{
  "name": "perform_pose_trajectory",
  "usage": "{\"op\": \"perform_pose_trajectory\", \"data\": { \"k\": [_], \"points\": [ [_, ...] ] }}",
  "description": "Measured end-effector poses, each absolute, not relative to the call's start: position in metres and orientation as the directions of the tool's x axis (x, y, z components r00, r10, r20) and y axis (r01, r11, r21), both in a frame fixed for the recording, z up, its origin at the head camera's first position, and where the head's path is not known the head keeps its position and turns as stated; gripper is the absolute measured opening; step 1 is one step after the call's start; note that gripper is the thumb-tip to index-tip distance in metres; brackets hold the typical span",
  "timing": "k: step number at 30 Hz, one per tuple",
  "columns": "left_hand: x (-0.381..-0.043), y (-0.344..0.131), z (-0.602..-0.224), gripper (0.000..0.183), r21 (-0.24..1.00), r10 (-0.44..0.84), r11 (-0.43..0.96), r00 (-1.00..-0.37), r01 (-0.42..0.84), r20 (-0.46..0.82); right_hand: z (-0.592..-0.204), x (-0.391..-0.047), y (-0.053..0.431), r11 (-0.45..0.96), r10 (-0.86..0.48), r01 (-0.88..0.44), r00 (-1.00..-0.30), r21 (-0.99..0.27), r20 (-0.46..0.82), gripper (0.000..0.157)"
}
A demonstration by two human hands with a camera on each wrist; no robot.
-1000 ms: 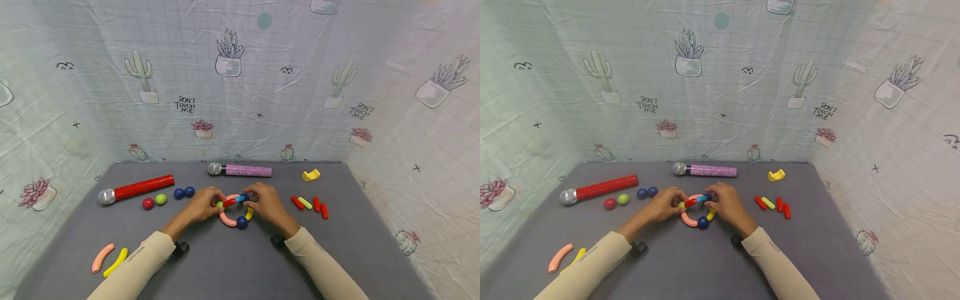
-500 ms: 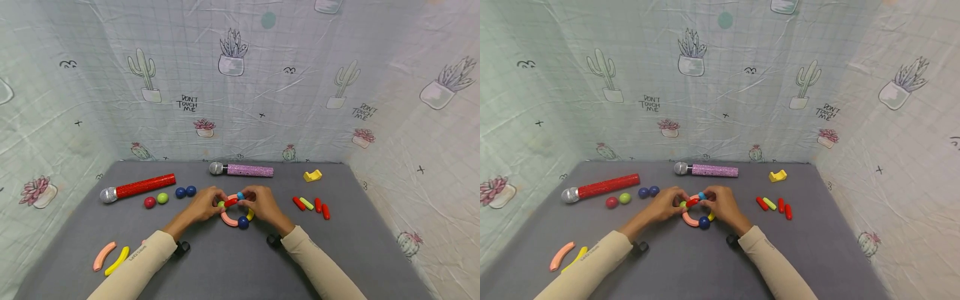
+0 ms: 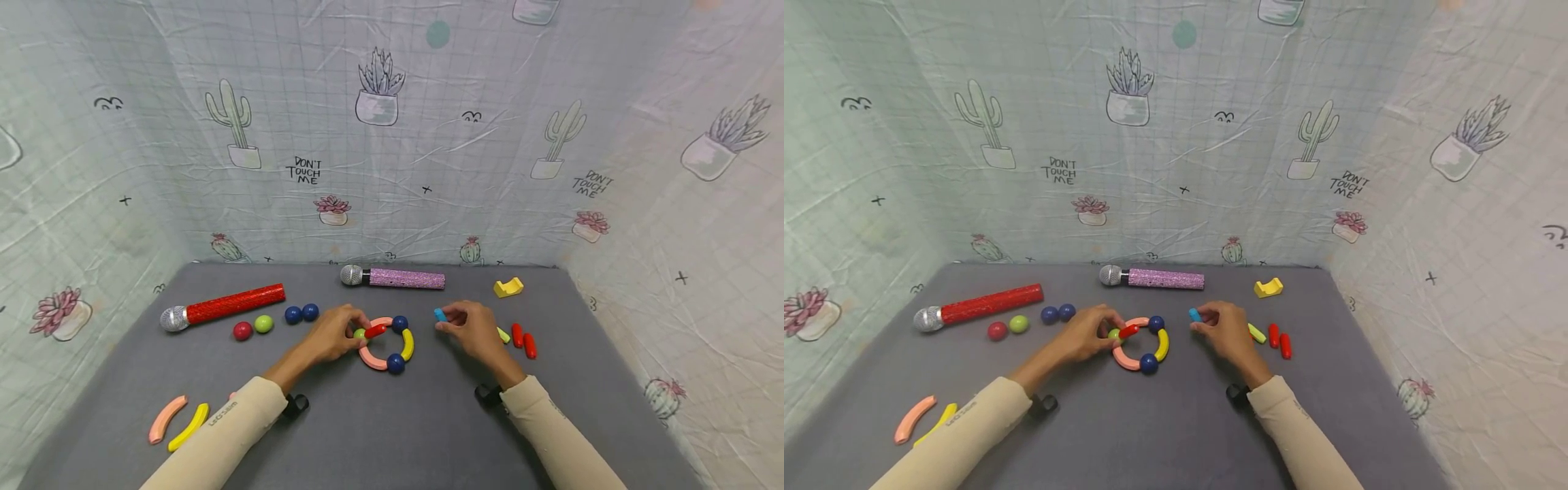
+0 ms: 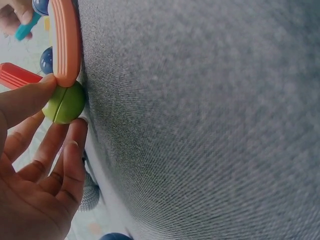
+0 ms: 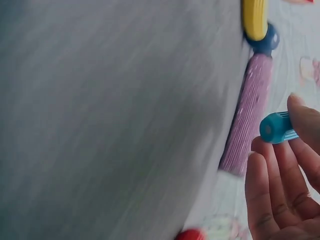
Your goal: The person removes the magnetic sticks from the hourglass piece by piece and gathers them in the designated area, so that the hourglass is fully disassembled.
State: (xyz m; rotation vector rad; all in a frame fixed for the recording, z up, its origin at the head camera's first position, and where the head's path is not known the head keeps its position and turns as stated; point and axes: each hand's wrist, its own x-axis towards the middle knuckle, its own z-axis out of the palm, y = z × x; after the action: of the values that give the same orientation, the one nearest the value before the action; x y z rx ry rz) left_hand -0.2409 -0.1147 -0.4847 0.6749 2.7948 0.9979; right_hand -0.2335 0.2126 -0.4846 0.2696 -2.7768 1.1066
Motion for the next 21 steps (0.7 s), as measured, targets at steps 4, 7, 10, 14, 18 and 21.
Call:
{"op": "perform_pose_trajectory", "data": {
  "k": [4, 7, 10, 14, 18, 21],
  "points": [
    [-0.240, -0.115, -0.484, 0.020, 0.619, 0.444, 0.688, -0.894, 0.378, 0.053, -0.486, -0.230, 0.236, 0.736, -0.081, -0.186, -0.979, -0.651, 0.188, 0.028],
    [-0.240, -0.115, -0.483, 0.021, 0.623, 0.447, 0.683, -0.893, 0.381, 0.056, -0.487, -0.227, 0.250, 0.755, -0.073, -0.183, -0.978, -0.629, 0.196, 0.027],
    [-0.240, -0.116, -0.483, 0.021, 0.629, 0.448, 0.676, -0.892, 0.384, 0.062, -0.487, -0.226, 0.260, 0.777, -0.073, -0.185, -0.976, -0.602, 0.205, 0.026],
    [-0.240, -0.116, -0.483, 0.020, 0.635, 0.447, 0.671, -0.892, 0.383, 0.066, -0.487, -0.226, 0.270, 0.808, -0.074, -0.184, -0.974, -0.559, 0.214, 0.024],
    [-0.240, -0.116, -0.483, 0.020, 0.632, 0.445, 0.676, -0.894, 0.378, 0.058, -0.487, -0.227, 0.276, 0.849, -0.082, -0.185, -0.971, -0.495, 0.223, 0.024],
    [-0.240, -0.115, -0.483, 0.020, 0.629, 0.446, 0.680, -0.893, 0.377, 0.052, -0.488, -0.226, 0.277, 0.877, -0.080, -0.184, -0.967, -0.444, 0.242, 0.026]
  ]
}}
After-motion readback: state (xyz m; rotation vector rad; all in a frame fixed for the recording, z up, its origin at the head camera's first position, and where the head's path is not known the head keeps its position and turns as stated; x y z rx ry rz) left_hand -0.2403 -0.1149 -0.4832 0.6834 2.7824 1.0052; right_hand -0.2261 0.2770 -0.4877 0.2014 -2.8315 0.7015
